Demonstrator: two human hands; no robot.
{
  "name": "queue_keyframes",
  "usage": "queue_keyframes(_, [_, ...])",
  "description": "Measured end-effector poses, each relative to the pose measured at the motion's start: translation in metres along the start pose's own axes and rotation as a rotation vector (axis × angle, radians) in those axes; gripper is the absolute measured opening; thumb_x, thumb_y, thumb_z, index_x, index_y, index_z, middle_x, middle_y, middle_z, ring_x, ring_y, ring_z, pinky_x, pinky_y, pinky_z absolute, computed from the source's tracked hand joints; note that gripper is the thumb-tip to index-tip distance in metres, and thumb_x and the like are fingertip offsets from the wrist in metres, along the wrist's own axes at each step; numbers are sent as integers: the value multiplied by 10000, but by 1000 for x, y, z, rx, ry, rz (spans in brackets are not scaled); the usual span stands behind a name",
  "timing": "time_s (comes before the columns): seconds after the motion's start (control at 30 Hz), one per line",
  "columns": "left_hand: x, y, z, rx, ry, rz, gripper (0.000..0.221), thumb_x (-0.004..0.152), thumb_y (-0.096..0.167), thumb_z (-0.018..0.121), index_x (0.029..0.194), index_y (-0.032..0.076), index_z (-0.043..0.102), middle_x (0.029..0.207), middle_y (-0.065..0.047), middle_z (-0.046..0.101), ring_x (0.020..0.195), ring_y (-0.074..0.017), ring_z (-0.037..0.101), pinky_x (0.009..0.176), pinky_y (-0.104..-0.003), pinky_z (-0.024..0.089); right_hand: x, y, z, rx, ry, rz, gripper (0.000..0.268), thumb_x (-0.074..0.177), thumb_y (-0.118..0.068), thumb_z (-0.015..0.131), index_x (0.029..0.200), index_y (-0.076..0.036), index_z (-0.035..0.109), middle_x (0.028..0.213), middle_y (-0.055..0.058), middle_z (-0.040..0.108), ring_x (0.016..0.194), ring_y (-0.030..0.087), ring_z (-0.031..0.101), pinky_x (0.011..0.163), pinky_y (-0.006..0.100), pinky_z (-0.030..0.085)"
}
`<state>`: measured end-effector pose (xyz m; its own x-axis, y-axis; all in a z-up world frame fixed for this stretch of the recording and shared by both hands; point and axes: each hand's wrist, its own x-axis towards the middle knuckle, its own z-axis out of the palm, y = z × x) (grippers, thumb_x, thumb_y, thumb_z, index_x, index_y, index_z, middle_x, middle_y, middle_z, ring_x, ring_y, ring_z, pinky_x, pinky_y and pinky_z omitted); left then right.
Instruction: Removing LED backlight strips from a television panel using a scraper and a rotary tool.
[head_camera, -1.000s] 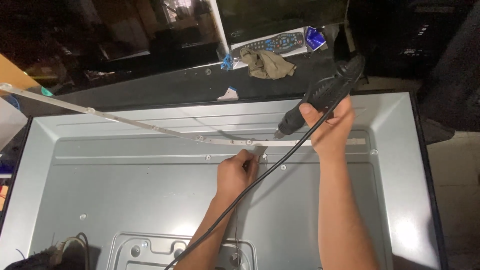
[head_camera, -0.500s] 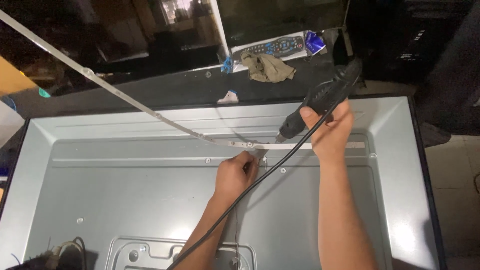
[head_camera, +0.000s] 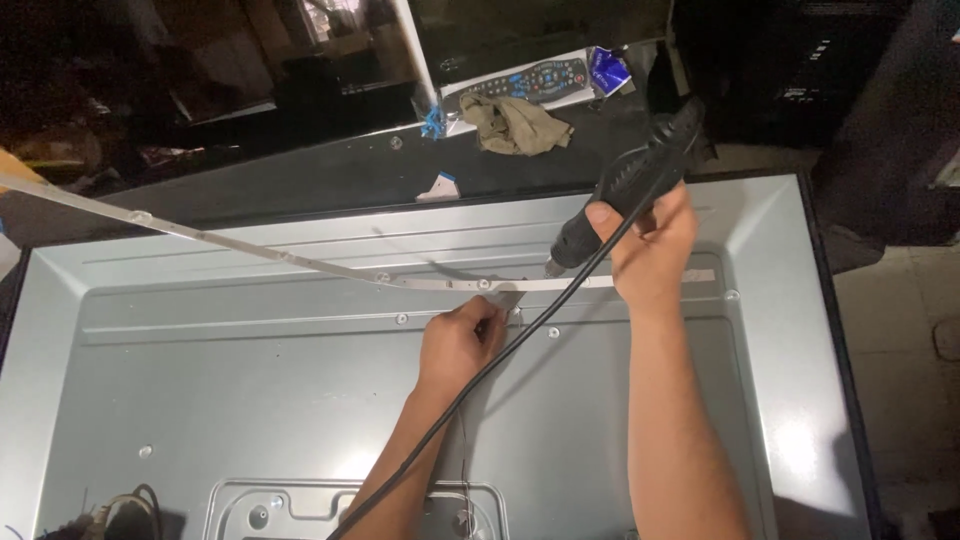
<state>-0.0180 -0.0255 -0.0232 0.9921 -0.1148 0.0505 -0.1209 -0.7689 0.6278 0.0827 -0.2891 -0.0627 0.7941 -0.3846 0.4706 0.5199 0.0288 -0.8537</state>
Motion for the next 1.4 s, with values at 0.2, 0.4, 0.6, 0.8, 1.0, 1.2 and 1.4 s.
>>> queue_keyframes(0.2, [-2,-5,5,16,29,43,94,931,166,758,967,83,781,735,-179,796,682,-407,784,613,-479,611,-1,7,-5,-4,-14,15,587,975,-59,902,1494,-72,630,1224,123,768,1053,224,759,897,394,672])
queue_keyframes(0.4, [-4,0,5,7,22,11,76,941,153,737,943,91,782,715,-148,794,649,-366,782,589,-428,602,-5,19,-11,49,-27,37,569,977,0,862,1491,-53,623,1236,134,766,1049,212,744,925,395,671])
queue_keyframes(0.6, [-3,2,4,30,18,41,84,927,165,760,958,88,775,723,-160,798,658,-400,784,599,-461,603,-2,7,-6,-4,-24,57,606,987,-69,887,1526,-83,611,1351,134,745,1203,266,727,1011,453,649])
queue_keyframes(0.8, [-2,0,2,76,24,57,79,940,182,757,964,110,778,717,-154,797,677,-415,784,612,-483,599,-3,8,-8,-50,-33,21,643,1002,-81,903,1560,-85,583,1380,147,725,1251,305,714,1024,500,641])
queue_keyframes(1.0, [-1,12,-3,74,15,27,68,929,146,744,948,84,764,700,-175,788,660,-422,786,606,-456,601,0,1,-8,-18,-27,-14,589,1017,-88,904,1529,-90,612,1327,116,743,1207,231,719,968,442,657])
queue_keyframes(1.2, [0,6,-1,107,-3,18,85,938,183,760,961,102,751,721,-178,785,702,-447,781,628,-499,588,7,-21,-2,6,-43,-55,552,1055,-123,882,1535,-109,609,1338,103,741,1224,201,716,987,409,652])
queue_keyframes(1.4, [3,19,-11,90,-80,-40,143,992,191,742,970,56,780,727,-184,799,684,-425,790,624,-472,590,12,-29,4,44,-44,-46,513,1054,-125,890,1499,-132,637,1266,92,757,1156,178,729,936,370,666])
